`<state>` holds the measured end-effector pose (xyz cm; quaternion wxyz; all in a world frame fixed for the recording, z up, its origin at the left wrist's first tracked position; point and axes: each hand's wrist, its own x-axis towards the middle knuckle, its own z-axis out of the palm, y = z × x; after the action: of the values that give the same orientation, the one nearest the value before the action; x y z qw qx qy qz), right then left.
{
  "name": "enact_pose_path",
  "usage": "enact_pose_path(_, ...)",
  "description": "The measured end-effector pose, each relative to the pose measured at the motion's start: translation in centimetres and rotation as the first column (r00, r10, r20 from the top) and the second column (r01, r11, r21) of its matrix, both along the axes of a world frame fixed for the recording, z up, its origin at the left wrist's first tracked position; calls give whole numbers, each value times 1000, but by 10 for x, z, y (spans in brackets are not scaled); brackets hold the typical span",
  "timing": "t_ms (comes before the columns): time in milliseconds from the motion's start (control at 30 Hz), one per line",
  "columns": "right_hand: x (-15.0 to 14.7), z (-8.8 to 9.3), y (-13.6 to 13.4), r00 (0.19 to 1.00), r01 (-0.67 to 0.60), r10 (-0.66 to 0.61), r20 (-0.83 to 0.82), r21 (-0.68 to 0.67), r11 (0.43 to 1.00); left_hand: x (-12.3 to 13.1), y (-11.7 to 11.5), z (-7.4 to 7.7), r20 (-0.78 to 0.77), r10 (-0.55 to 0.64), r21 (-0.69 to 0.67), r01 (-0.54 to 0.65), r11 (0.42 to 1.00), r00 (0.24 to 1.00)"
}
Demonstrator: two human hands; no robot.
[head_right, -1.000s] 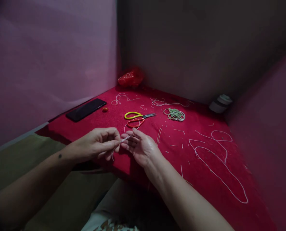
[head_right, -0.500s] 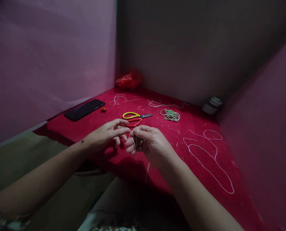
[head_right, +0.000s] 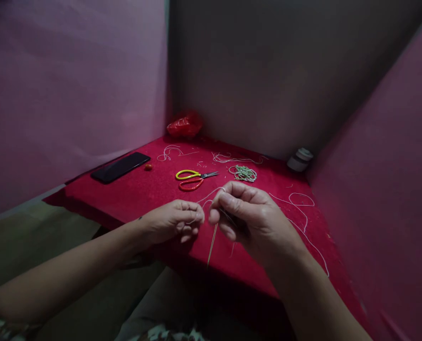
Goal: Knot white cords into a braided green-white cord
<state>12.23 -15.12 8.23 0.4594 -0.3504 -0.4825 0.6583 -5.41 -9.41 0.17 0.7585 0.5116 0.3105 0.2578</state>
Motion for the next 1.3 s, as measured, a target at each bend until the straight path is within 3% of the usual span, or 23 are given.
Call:
enact_pose_path(100, 4, -3, 0, 999, 28, -28, -17, -10, 1000, 1, 2, -3, 133, 143, -113, -128, 985, 981)
enact_pose_path(167, 6, -6, 3, 999, 35, -36, -17, -23, 999, 3, 2, -3, 167, 139, -283, -88, 955, 976)
enact_pose_path(233, 7, -8, 5, 999, 49, -50, -13, -29, 998, 7, 1, -2, 234, 90, -443, 24, 896, 968)
enact_pose_path(300, 8, -11, 8, 997, 79, -79, -9, -35, 996, 12, 0, 2, 323, 95, -507, 87, 858, 942)
enact_pose_path(367, 10, -14, 11, 993, 117, -118, -7, -53, 992, 18, 5, 6, 372, 151, -492, 57, 869, 916)
enact_pose_path(467, 17, -23, 16, 982, 190, -191, -8, -85, 978, 27, 25, 13, 362, 192, -424, -23, 906, 912)
enact_pose_path(600, 31, -42, 28, 959, 276, -282, -19, -152, 949, 32, 70, 16, 145, 59, -167, -34, 985, 988)
enact_pose_path(733, 39, -61, 35, 932, 331, -360, -46, -300, 895, 39, 112, 12, -72, -1, -39, -2, 999, 997)
enact_pose_path(833, 38, -71, 37, 919, 348, -391, -56, -352, 869, 51, 130, 5, -243, 22, 97, 1, 995, 970)
enact_pose_path(933, 35, -78, 39, 905, 358, -419, -73, -400, 844, 68, 138, -4, -375, 135, 309, -14, 951, 917)
enact_pose_path(1100, 33, -85, 41, 897, 337, -436, -68, -533, 776, 82, 145, -11, -476, 306, 609, 58, 791, 825)
enact_pose_path(1200, 35, -86, 39, 900, 314, -430, -65, -588, 746, 72, 142, -2, -477, 387, 708, 84, 701, 789)
enact_pose_path(1300, 36, -84, 34, 892, 308, -448, -69, -634, 710, 56, 120, 14, -453, 410, 768, 113, 631, 792)
